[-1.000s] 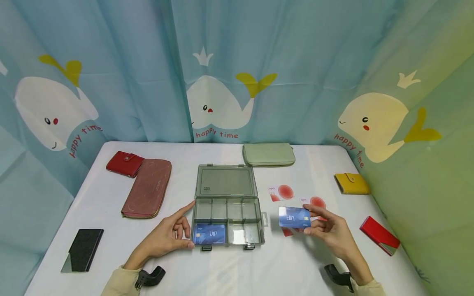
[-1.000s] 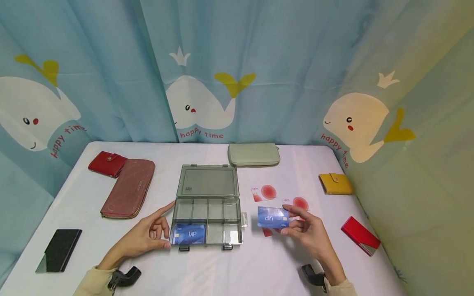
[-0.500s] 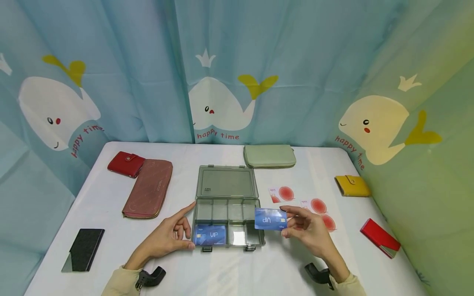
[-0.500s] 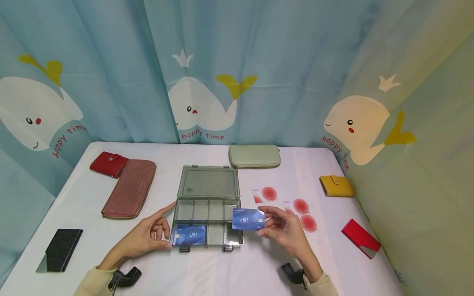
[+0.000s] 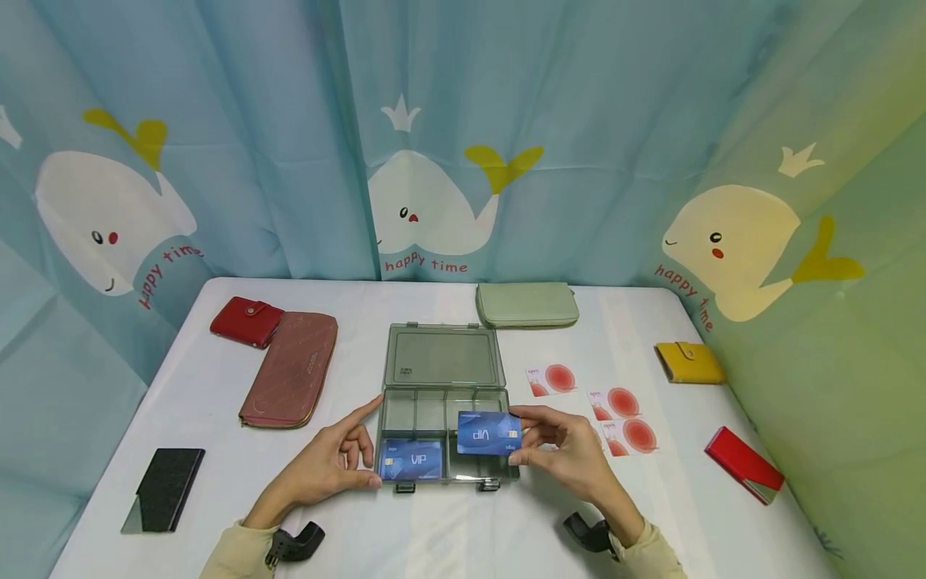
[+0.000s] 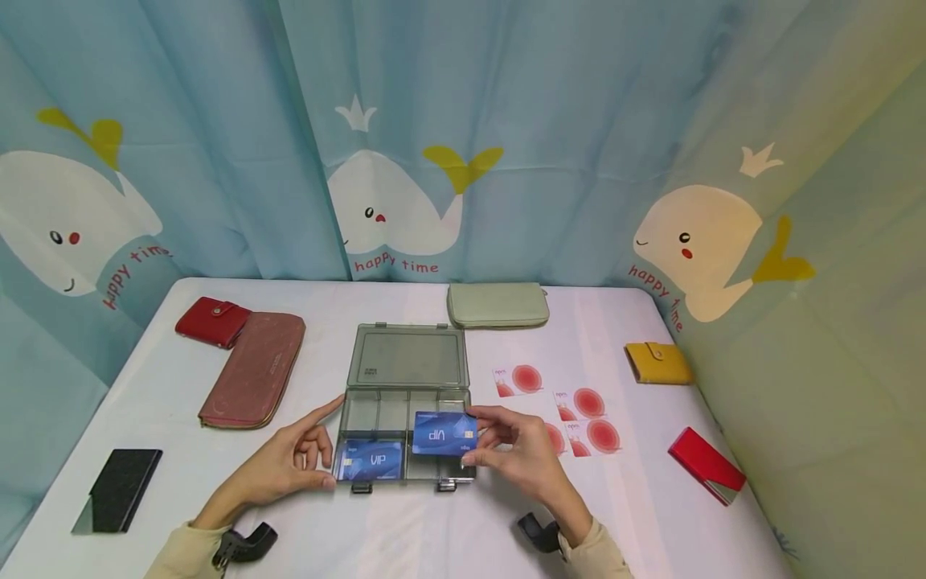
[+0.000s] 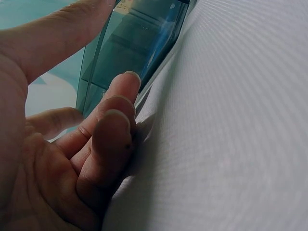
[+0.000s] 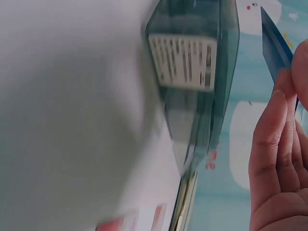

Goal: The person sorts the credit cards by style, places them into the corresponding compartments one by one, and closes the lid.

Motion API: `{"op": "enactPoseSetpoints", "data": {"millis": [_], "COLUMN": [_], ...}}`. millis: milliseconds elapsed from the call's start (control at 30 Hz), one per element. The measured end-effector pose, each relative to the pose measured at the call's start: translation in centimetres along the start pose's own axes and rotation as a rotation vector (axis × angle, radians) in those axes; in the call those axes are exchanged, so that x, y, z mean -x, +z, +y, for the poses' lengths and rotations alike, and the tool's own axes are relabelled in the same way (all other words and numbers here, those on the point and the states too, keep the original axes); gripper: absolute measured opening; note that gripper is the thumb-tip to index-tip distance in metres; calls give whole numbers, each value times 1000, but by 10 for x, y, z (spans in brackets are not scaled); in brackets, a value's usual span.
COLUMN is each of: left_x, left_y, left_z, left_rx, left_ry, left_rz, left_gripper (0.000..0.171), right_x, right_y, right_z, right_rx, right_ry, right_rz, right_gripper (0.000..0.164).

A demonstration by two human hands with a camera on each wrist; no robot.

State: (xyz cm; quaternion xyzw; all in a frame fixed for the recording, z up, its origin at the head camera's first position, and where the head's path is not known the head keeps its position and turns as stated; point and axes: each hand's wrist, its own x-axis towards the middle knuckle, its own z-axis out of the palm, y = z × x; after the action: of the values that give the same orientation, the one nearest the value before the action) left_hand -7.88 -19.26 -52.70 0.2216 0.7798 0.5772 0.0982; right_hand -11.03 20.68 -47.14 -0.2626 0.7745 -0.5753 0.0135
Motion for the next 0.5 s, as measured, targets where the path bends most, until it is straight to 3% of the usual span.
{"op": "enactPoseSetpoints", "data": {"millis": [500], "left_x": [0], "left_y": [0], "left_z": [1], "left_rx": [-6], "left_ry": [-29], "left_rz": [8], "left_gripper": [112], "right_x": [-14], "right_y": [37], "right_z": [-3], "right_rx": [63], "right_ry": [-87], "right_rz": [-126], "right_gripper": [58]}}
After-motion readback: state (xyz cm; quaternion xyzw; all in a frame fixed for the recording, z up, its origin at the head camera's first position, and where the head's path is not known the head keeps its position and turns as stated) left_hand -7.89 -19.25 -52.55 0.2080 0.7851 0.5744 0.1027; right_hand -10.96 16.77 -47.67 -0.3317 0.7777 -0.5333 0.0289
